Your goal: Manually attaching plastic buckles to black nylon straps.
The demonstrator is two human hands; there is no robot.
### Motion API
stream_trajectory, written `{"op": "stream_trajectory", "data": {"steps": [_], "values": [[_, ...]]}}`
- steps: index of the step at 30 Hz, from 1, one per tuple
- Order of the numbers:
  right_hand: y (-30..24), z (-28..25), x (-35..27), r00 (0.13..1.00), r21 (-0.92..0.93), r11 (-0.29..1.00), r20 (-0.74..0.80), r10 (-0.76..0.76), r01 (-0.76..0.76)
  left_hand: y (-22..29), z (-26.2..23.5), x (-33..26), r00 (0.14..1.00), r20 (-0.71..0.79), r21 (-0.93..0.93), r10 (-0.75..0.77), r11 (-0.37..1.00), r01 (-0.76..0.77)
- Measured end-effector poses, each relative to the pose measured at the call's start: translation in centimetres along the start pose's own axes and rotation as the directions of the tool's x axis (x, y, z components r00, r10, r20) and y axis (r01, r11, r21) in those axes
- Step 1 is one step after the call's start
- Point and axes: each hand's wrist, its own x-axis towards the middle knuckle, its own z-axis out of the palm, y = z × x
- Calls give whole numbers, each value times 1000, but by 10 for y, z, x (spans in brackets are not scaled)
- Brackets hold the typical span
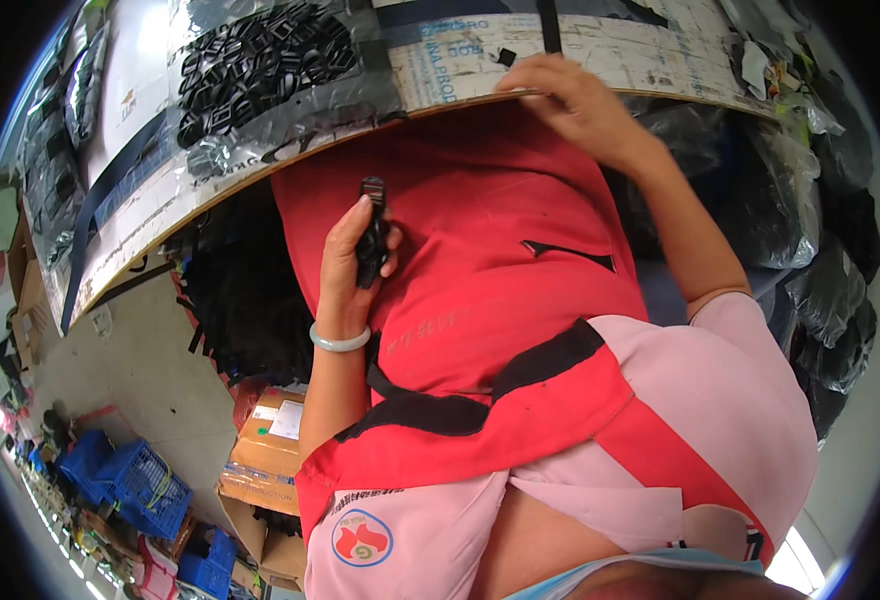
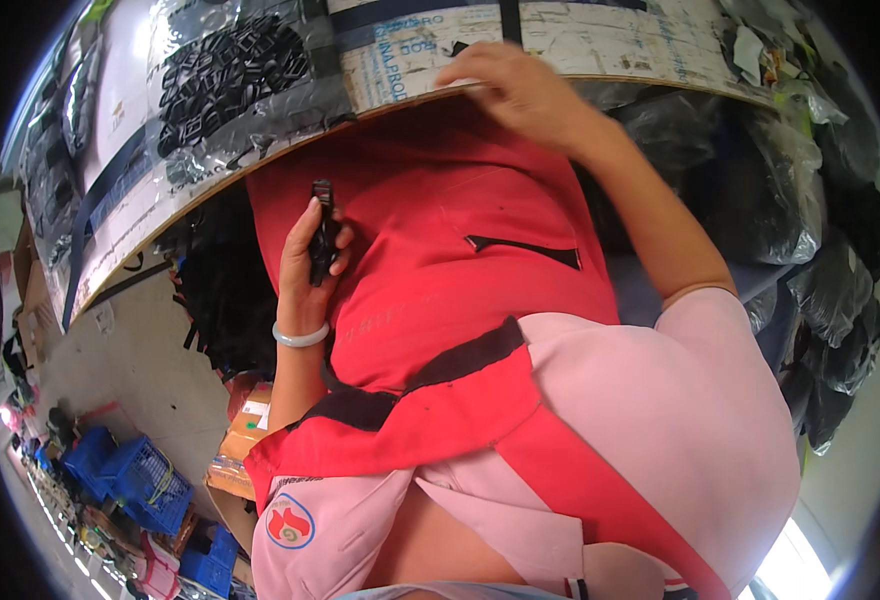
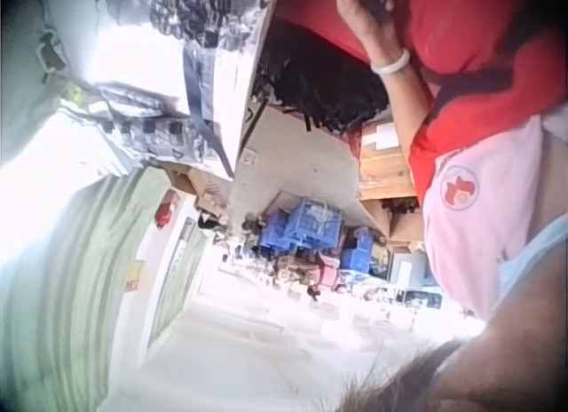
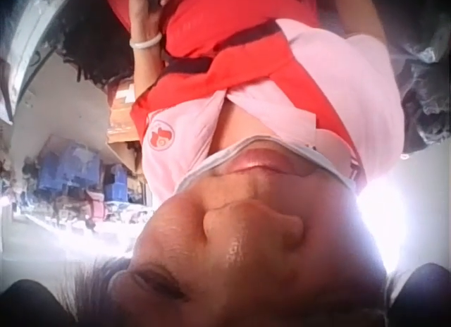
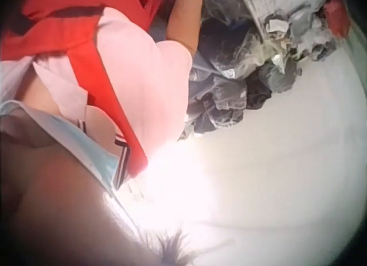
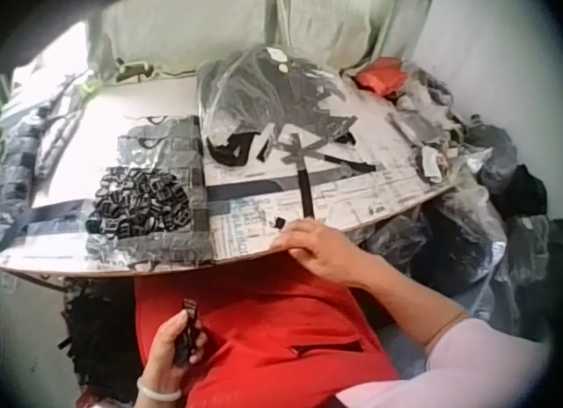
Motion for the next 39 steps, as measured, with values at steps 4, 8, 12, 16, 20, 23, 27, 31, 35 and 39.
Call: {"op": "stream_trajectory", "data": {"steps": [4, 8, 12, 16, 20, 23, 27, 31, 35, 39], "values": [[56, -11, -43, 998, -493, 868, -60, 36, -61, 1, -3, 9, 997, 76, -229, -11, 973, 28], [48, 16, -44, 956, -142, 982, -283, 82, -126, 6, 22, 13, 997, -54, -263, -60, 964, 44], [-62, 24, -7, 892, 621, 644, 251, 377, -447, 1, 9, 13, 999, 35, -204, -36, 978, 43], [-84, 51, 10, 844, 715, 449, 436, 312, -536, -2, 25, 11, 997, 9, 5, 73, 997, -73], [-88, 65, 20, 758, 688, 323, 555, 342, -650, -7, 28, 3, 982, -47, 189, 182, 967, -171], [-85, 75, 22, 700, 714, 95, 637, 323, -694, -9, 29, 2, 932, -74, 295, 356, 900, -320], [-82, 81, 20, 682, 727, -148, 682, 265, -670, -13, 24, 5, 871, -23, 397, 491, 804, -443], [-84, 80, 20, 680, 715, -227, 699, 220, -661, -12, 24, 5, 882, -51, 371, 469, 829, -419], [-84, 81, 22, 713, 724, -355, 675, 190, -591, -16, 18, 11, 801, -5, 489, 599, 700, -520], [-88, 90, 21, 749, 773, -345, 620, 231, -533, -15, 17, 14, 637, 124, 658, 761, 417, -626]]}}
